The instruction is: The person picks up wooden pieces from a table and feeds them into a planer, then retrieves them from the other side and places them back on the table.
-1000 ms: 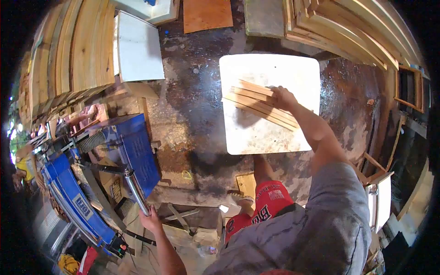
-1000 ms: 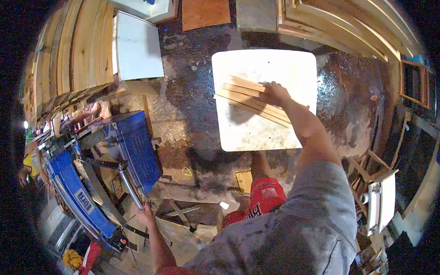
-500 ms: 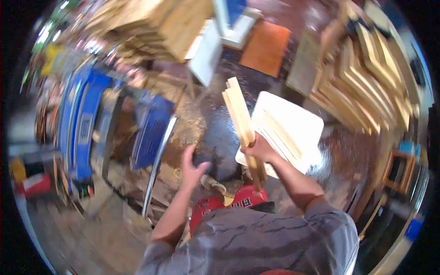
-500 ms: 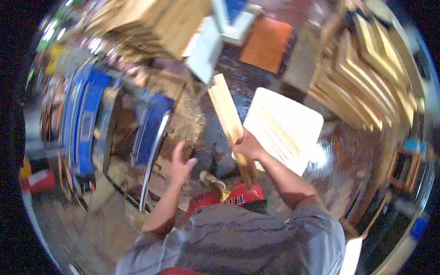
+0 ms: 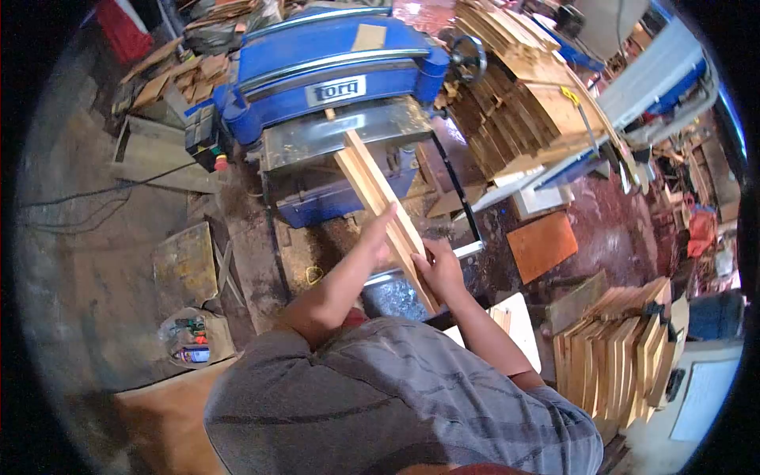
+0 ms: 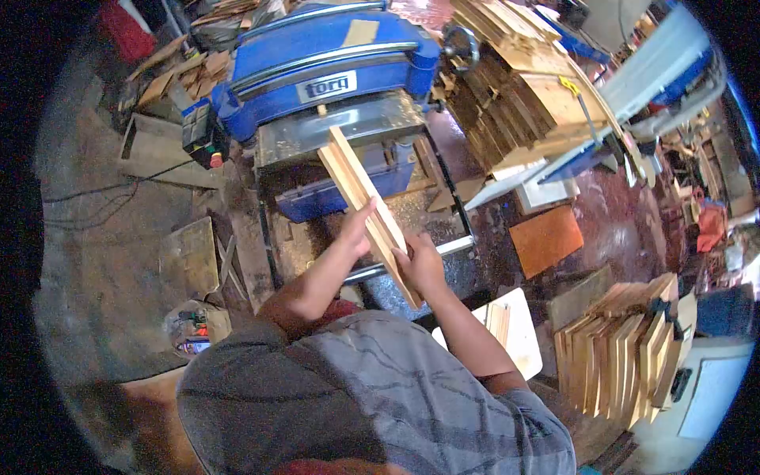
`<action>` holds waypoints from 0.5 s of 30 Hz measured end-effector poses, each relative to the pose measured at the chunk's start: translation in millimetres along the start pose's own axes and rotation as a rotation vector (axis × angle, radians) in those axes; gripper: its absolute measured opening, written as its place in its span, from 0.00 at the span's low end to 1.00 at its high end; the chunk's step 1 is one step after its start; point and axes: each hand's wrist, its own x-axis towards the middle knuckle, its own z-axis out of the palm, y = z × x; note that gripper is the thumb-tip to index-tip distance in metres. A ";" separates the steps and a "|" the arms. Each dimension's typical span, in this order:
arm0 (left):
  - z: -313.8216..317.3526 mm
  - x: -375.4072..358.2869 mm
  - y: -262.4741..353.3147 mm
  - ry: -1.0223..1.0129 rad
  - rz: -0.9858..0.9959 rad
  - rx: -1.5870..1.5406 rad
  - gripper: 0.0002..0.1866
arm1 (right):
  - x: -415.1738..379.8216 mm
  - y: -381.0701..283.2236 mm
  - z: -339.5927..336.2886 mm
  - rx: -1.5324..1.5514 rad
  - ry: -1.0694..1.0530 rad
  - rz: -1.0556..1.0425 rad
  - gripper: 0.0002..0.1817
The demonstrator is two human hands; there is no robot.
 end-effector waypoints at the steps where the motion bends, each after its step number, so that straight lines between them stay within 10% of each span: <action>1: -9.8 5.1 19.9 0.093 0.023 0.018 0.20 | 9.8 7.5 21.3 -0.015 -0.014 -0.006 0.23; 11: -60.8 20.0 128.4 -0.109 0.062 -0.001 0.21 | 91.6 -13.4 73.5 1.103 -0.322 0.340 0.12; 15: -82.5 22.8 150.8 -0.067 0.112 0.042 0.22 | 136.8 11.3 88.9 0.900 -0.341 0.229 0.14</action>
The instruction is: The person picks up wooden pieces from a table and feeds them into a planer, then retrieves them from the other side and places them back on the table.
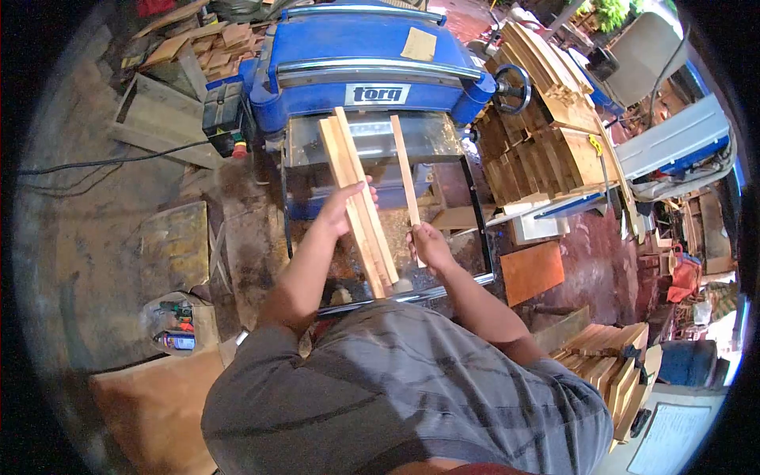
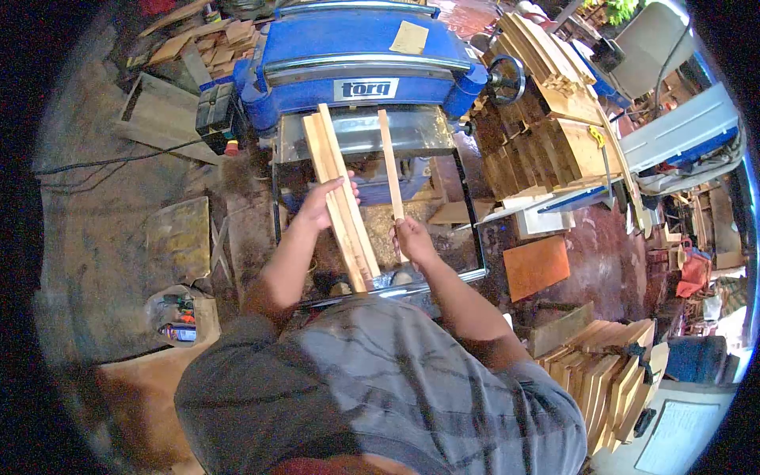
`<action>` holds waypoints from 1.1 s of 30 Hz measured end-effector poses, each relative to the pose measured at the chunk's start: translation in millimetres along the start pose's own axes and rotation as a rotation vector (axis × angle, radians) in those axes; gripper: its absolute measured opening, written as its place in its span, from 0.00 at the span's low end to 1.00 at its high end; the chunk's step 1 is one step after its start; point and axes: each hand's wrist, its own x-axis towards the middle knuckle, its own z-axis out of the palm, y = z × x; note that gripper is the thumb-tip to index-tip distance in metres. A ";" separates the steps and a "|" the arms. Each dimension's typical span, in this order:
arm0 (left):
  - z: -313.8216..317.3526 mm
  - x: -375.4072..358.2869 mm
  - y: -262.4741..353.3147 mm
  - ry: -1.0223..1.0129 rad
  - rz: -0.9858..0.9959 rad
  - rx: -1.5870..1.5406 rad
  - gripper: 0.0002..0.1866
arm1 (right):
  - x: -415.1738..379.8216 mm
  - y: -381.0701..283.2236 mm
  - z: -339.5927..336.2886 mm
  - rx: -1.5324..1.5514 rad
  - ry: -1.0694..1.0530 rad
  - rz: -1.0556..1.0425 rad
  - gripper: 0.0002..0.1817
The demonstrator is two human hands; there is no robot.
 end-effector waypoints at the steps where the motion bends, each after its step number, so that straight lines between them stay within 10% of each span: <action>1: -6.9 -1.9 9.2 -0.001 -0.001 -0.003 0.23 | 14.7 3.7 -7.5 -0.001 0.006 0.036 0.14; 20: 43.6 -73.5 -51.8 0.271 0.077 -0.034 0.31 | 89.1 2.2 -63.3 0.298 -0.329 0.286 0.15; 33: 34.6 -68.8 -42.3 0.328 0.052 0.043 0.30 | 102.8 11.9 -56.7 0.184 -0.118 0.290 0.18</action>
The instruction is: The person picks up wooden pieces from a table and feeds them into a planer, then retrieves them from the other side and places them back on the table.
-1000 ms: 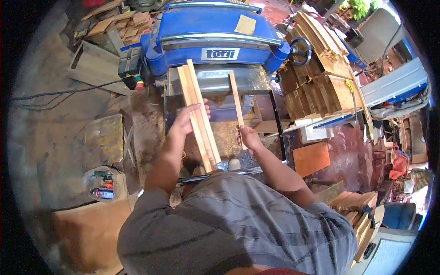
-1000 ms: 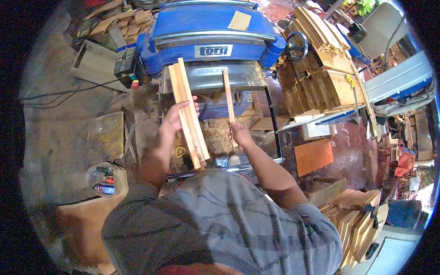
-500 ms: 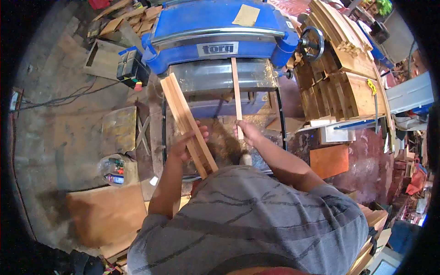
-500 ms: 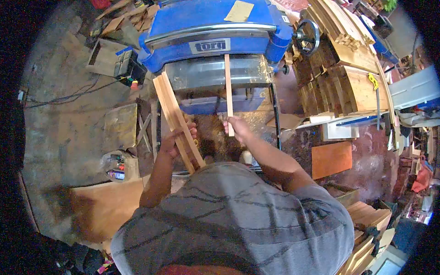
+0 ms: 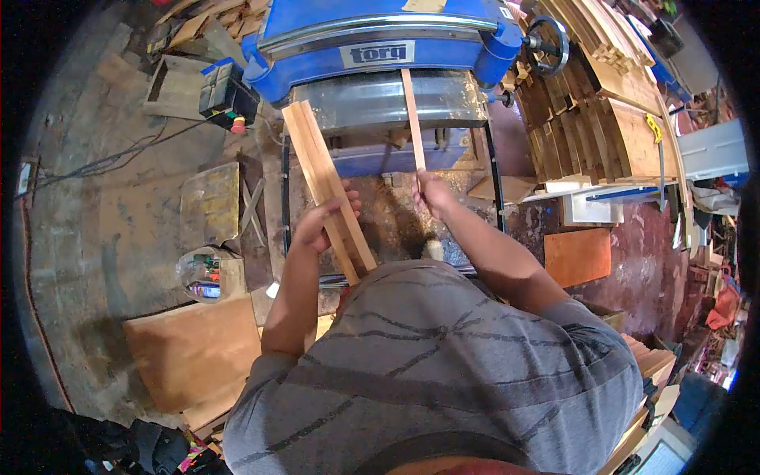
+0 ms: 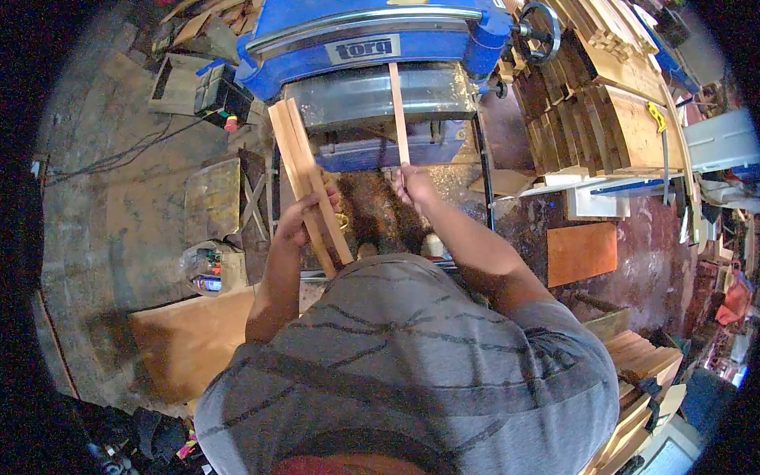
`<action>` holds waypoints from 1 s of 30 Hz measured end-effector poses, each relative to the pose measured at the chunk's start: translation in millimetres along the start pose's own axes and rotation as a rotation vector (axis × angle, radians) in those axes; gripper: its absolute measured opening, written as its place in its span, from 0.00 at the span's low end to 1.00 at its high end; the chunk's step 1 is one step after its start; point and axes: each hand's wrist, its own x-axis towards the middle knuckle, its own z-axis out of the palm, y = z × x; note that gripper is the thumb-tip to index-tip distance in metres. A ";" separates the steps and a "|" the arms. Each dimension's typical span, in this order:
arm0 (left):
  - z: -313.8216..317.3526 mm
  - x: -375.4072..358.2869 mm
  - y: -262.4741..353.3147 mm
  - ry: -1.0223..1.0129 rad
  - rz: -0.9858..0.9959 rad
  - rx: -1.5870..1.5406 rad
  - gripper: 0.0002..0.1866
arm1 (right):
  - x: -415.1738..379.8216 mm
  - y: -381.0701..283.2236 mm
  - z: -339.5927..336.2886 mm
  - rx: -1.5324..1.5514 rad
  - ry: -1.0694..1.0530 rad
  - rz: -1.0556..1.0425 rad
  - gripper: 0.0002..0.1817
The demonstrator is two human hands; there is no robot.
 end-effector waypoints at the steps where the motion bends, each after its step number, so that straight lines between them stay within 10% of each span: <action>1: -0.4 -1.2 0.5 -0.028 -0.013 0.022 0.30 | 8.3 -6.1 2.3 0.012 0.018 -0.026 0.19; 22: 27.4 -25.3 26.4 -0.209 0.087 0.129 0.39 | 70.0 -51.4 -2.7 0.026 0.072 -0.033 0.34; 25: 20.5 -17.6 22.4 -0.223 0.142 0.098 0.41 | 27.5 -8.4 -1.4 -0.022 -0.166 0.079 0.39; 30: 17.5 -8.2 15.6 -0.277 0.220 0.173 0.43 | -121.8 6.8 60.7 -0.110 -0.686 -0.033 0.19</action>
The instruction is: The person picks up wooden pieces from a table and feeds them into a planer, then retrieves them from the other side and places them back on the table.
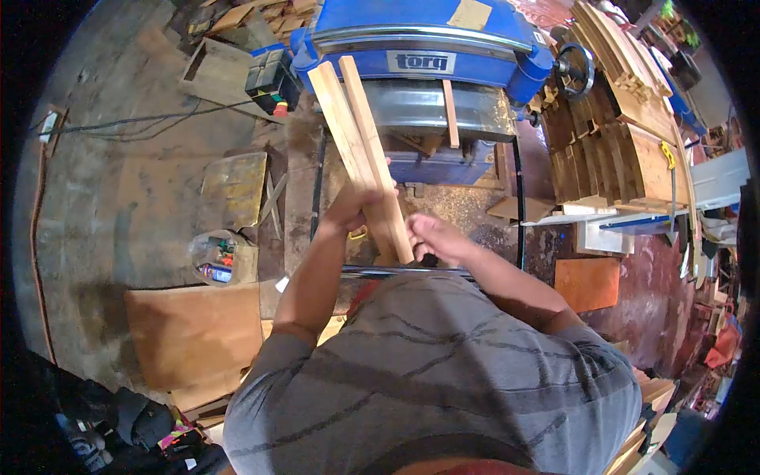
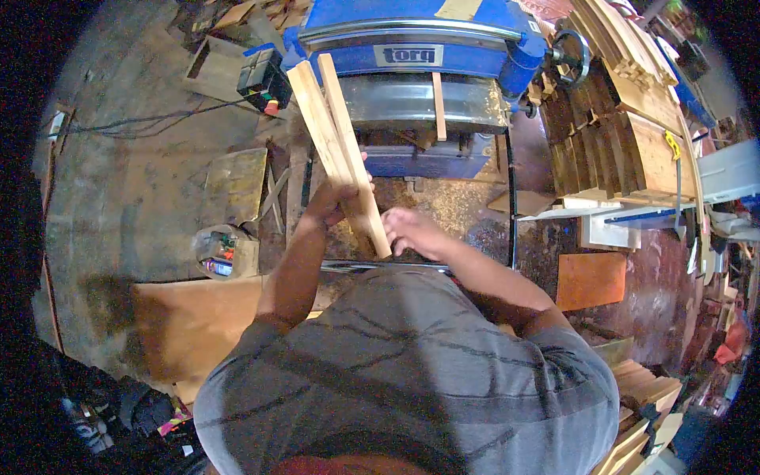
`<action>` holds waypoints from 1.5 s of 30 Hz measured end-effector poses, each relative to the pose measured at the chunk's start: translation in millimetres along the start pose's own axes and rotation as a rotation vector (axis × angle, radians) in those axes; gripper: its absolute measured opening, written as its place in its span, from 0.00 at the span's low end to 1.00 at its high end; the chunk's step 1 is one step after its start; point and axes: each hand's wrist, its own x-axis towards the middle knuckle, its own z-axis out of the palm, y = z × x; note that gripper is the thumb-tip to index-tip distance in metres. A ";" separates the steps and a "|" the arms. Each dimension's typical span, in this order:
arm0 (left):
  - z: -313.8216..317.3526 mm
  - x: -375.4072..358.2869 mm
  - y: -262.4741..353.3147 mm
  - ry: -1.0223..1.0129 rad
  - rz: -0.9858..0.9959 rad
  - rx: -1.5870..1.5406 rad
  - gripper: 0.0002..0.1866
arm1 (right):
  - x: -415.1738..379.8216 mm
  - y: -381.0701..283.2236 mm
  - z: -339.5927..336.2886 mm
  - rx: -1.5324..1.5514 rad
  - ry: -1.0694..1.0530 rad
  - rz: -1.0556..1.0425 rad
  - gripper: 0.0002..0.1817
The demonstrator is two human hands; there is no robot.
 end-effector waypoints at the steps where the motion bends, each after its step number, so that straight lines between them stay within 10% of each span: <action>1: 0.5 2.2 -0.2 -0.011 -0.003 0.001 0.43 | -2.0 -0.8 11.4 -0.092 0.011 -0.027 0.16; 5: 15.0 13.1 -5.2 -0.060 0.020 0.027 0.40 | 5.2 19.4 0.8 -0.394 0.040 -0.243 0.13; 12: -18.7 10.0 -27.5 0.173 -0.172 0.098 0.35 | 13.1 35.6 -33.8 -0.032 0.516 0.138 0.11; 45: -15.5 -24.5 -5.0 0.166 -0.014 -0.191 0.28 | 208.9 -29.5 -110.4 -0.142 0.721 0.006 0.22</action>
